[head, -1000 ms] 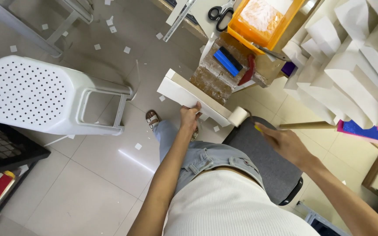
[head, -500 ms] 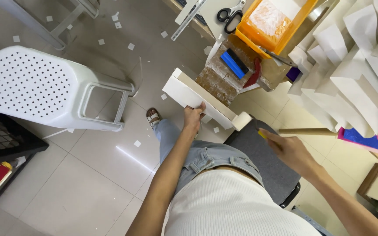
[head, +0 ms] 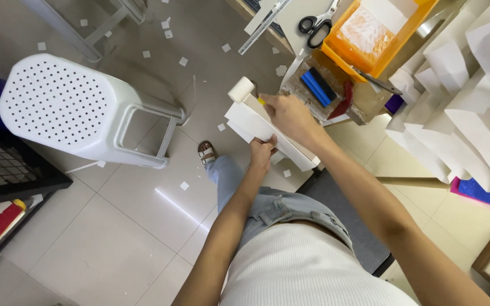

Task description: Smoothing the edges and surfaces of white cardboard boxes using a blue plastic squeegee tool.

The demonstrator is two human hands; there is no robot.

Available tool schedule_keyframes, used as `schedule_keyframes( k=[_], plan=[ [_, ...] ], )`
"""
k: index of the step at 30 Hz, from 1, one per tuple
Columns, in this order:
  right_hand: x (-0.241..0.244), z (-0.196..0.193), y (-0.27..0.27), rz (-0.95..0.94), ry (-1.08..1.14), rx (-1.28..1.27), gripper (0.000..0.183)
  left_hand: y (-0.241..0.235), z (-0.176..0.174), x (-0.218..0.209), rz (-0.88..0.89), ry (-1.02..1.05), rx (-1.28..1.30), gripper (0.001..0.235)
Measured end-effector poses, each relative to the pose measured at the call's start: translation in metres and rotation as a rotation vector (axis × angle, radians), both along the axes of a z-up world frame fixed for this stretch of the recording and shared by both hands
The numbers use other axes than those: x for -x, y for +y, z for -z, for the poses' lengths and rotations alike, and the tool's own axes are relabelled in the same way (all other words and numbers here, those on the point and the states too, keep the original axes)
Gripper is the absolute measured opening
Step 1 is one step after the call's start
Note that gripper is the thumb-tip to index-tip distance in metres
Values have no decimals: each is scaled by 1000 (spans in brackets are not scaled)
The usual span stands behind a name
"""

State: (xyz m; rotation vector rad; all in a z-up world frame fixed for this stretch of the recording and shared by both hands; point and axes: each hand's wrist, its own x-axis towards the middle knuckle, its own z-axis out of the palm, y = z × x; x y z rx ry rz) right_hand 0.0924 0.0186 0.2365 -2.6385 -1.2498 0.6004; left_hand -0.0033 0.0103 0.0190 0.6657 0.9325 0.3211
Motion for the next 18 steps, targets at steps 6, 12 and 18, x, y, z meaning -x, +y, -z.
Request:
schedule_keyframes(
  k=[6,12,18],
  plan=[
    [2,-12,-5,70,40,28,33,0,-9,6,43,-11,-6,47],
    [18,-71,-56,3,22,160,20,-1,1,5,50,-5,-10,45],
    [11,-25,0,-55,-41,6,25,1,-24,6,32,-12,-18,47]
  ],
)
